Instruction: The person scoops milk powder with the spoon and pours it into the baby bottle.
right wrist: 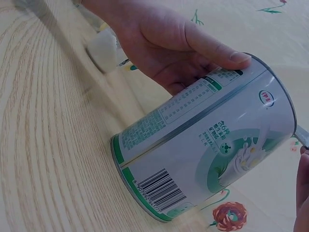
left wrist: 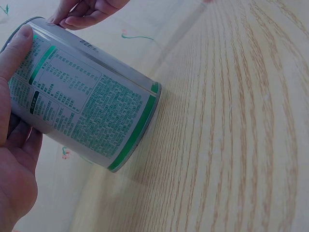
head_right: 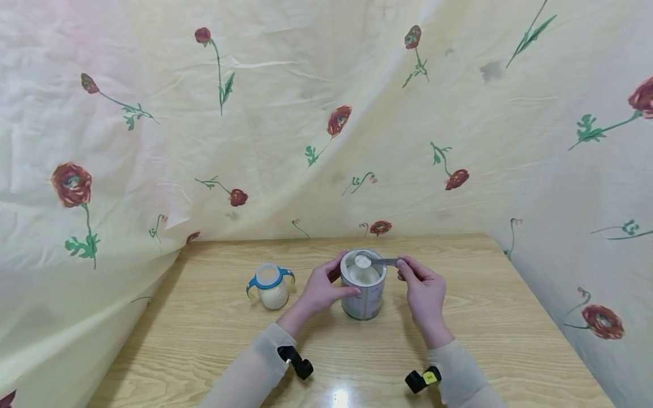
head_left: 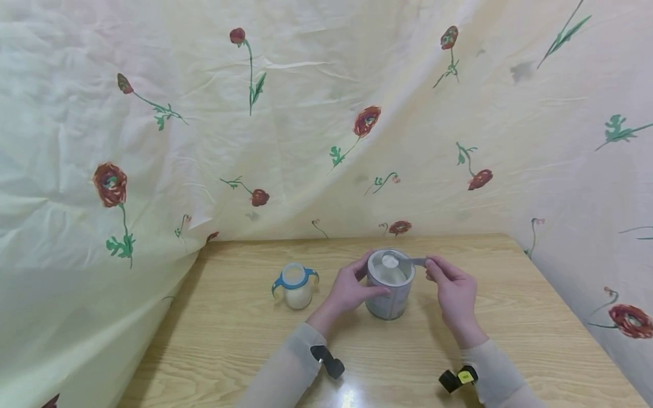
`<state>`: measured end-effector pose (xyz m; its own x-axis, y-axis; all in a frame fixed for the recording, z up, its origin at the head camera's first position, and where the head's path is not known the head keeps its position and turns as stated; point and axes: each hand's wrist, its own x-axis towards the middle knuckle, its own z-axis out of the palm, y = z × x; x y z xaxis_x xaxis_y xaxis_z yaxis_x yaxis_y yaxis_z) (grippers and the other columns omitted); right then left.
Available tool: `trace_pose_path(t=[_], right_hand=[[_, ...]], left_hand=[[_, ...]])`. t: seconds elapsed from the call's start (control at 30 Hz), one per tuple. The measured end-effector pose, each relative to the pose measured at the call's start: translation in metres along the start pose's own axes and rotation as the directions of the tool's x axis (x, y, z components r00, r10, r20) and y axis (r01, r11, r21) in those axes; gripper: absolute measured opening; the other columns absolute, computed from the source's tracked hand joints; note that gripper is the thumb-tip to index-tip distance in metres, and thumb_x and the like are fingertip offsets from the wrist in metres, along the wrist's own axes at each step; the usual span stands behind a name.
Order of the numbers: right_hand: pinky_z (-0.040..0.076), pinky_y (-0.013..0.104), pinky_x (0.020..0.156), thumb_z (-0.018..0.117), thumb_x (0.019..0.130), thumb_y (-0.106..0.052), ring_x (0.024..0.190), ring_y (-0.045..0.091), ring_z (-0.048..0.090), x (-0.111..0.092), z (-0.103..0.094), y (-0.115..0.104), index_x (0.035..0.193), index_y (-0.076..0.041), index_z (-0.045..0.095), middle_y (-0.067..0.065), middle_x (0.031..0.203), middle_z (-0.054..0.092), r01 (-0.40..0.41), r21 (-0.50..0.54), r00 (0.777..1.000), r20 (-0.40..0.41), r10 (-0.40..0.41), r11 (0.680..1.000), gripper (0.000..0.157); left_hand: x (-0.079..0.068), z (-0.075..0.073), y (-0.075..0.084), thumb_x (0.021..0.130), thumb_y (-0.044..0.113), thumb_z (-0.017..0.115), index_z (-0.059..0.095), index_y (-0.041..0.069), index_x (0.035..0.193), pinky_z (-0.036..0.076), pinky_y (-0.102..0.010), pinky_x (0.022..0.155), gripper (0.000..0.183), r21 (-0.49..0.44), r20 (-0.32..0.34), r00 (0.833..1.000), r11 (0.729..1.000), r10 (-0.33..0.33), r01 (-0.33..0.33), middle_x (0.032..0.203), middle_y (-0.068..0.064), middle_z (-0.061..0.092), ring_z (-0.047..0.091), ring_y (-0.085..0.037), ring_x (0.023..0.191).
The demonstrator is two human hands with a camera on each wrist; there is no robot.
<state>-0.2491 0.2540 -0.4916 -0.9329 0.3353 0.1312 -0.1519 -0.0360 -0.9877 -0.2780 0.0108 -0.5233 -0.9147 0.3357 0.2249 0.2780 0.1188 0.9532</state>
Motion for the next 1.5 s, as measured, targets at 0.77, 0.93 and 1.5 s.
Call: trace_pose_path(t=[0.77,0.93,1.5], right_hand=[[0.063,0.021,0.084,0.082,0.098,-0.022,0.085,0.007,0.074,0.003,-0.011,-0.009,0.126,0.0,0.077,-0.008,0.1,0.08,-0.13,0.045,0.983,0.135,0.123,0.99,0.036],[0.061,0.02,0.088,0.083,0.097,-0.022,0.09,0.007,0.072,0.005,-0.013,-0.012,0.125,-0.003,0.078,-0.007,0.102,0.079,-0.181,0.079,0.972,0.168,0.165,0.98,0.034],[0.058,0.016,0.091,0.074,0.104,-0.016,0.09,0.001,0.07,-0.001,-0.014,-0.024,0.102,-0.022,0.084,-0.008,0.1,0.076,-0.357,0.205,0.912,0.289,0.293,0.911,0.012]], left_hand=[[-0.003,0.0,0.004,0.084,0.032,0.095,0.045,0.026,0.165,0.039,-0.03,0.121,0.095,0.041,-0.001,1.0,0.999,-0.029,0.029,0.166,0.012,0.042,0.045,-0.012,0.149],[-0.003,-0.001,0.004,0.085,0.033,0.095,0.045,0.031,0.164,0.039,-0.033,0.122,0.094,0.046,0.004,1.0,0.999,-0.025,0.025,0.164,0.016,0.044,0.046,-0.013,0.149],[-0.007,-0.002,0.01,0.086,0.039,0.092,0.036,0.027,0.169,0.036,-0.04,0.125,0.101,0.071,0.013,0.999,0.997,-0.043,0.042,0.169,0.015,0.036,0.041,-0.017,0.153]])
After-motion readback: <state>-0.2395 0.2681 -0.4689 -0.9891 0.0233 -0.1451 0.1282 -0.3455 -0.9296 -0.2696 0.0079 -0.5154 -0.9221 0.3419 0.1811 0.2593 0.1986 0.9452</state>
